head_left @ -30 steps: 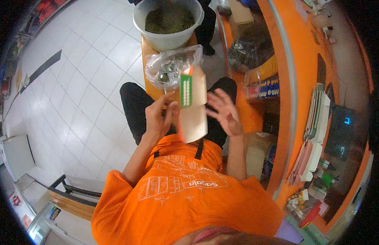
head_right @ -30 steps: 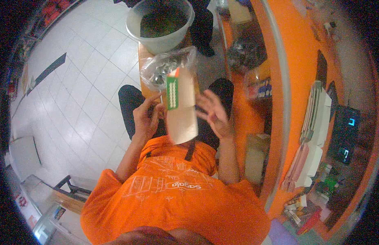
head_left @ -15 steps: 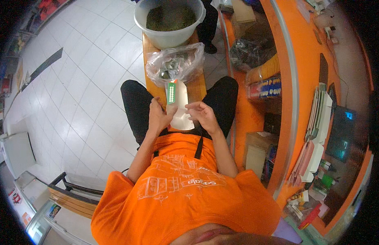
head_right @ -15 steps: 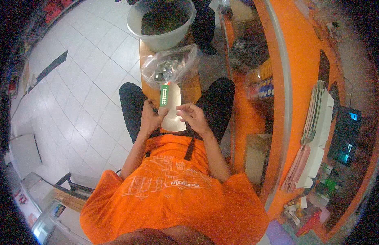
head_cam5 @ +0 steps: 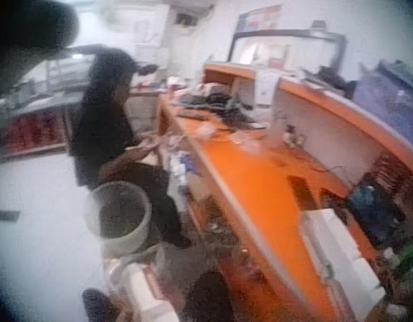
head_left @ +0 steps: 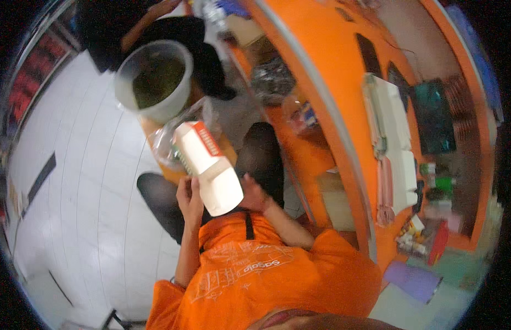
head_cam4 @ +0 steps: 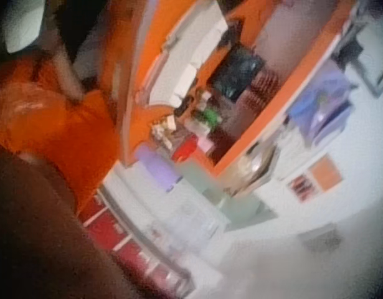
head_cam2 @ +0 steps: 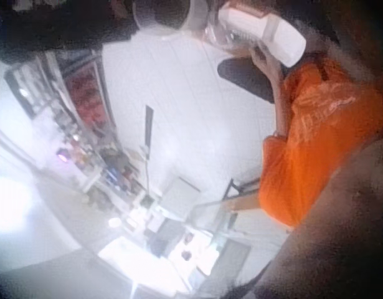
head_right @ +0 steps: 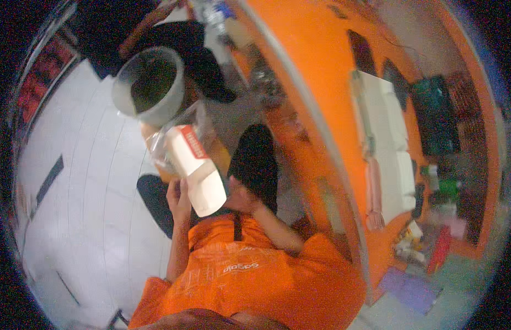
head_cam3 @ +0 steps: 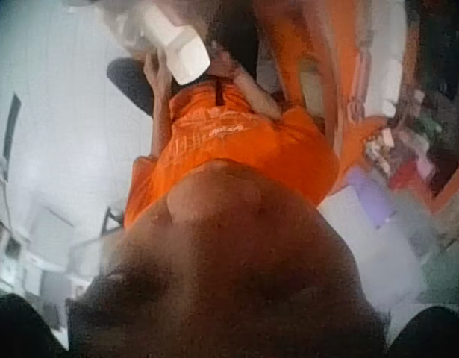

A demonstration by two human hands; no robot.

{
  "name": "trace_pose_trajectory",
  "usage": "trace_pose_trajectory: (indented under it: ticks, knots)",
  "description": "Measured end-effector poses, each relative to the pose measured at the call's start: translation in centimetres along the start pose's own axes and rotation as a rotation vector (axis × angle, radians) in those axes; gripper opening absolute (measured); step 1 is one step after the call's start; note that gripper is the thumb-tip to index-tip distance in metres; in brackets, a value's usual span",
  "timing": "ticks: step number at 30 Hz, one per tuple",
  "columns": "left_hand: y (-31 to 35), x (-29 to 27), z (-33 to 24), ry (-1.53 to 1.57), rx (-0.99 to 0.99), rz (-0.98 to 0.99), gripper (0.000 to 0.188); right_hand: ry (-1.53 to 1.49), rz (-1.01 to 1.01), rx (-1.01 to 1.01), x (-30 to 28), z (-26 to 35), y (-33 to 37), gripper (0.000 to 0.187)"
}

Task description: The person assembles small rectangular boxes by folding flat cardboard pieces and securing them with adhesive tape. They repeatedly pick up a box, fold the flaps, apply tape to seal the edges, and place the finished box on the counter.

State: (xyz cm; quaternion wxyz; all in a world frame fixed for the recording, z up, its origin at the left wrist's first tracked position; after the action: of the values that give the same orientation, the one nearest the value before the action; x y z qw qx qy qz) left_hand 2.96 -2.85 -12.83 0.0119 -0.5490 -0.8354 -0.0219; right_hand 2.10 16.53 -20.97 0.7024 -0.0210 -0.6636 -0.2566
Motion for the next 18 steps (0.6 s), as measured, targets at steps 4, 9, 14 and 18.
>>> trace_pose_trajectory:
  ticks: [4,9,14,18]
  knots:
    - [0.1,1.5,-2.6,-0.084,0.121,-0.047,0.026,-0.006,0.173,-0.091,3.5,-0.2,-0.6,0.077]
    - [-1.5,0.8,-3.4,0.009,0.188,-0.067,0.035,0.232,0.075,-0.269,8.0,3.7,-0.3,0.080]
    - [-2.7,-4.5,-1.6,-0.158,0.186,-0.160,0.040,0.702,-0.195,-0.951,15.9,13.3,5.4,0.080]
    - [-2.4,-9.9,2.4,-0.770,0.247,-0.207,0.031,1.450,-0.568,-1.474,32.9,17.8,10.1,0.079]
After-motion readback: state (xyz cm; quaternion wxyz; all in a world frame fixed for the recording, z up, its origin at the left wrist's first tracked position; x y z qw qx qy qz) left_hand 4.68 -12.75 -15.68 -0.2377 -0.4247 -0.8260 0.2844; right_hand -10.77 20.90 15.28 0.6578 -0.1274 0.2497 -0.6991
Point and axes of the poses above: each hand's wrist, its own y-axis away from the middle knuckle, its own x-axis out of the palm, z = x × y, the point moved 5 cm from there along -y, towards the middle knuckle, and after that the axes turned 8 degrees about x, right-handed, at the moved point
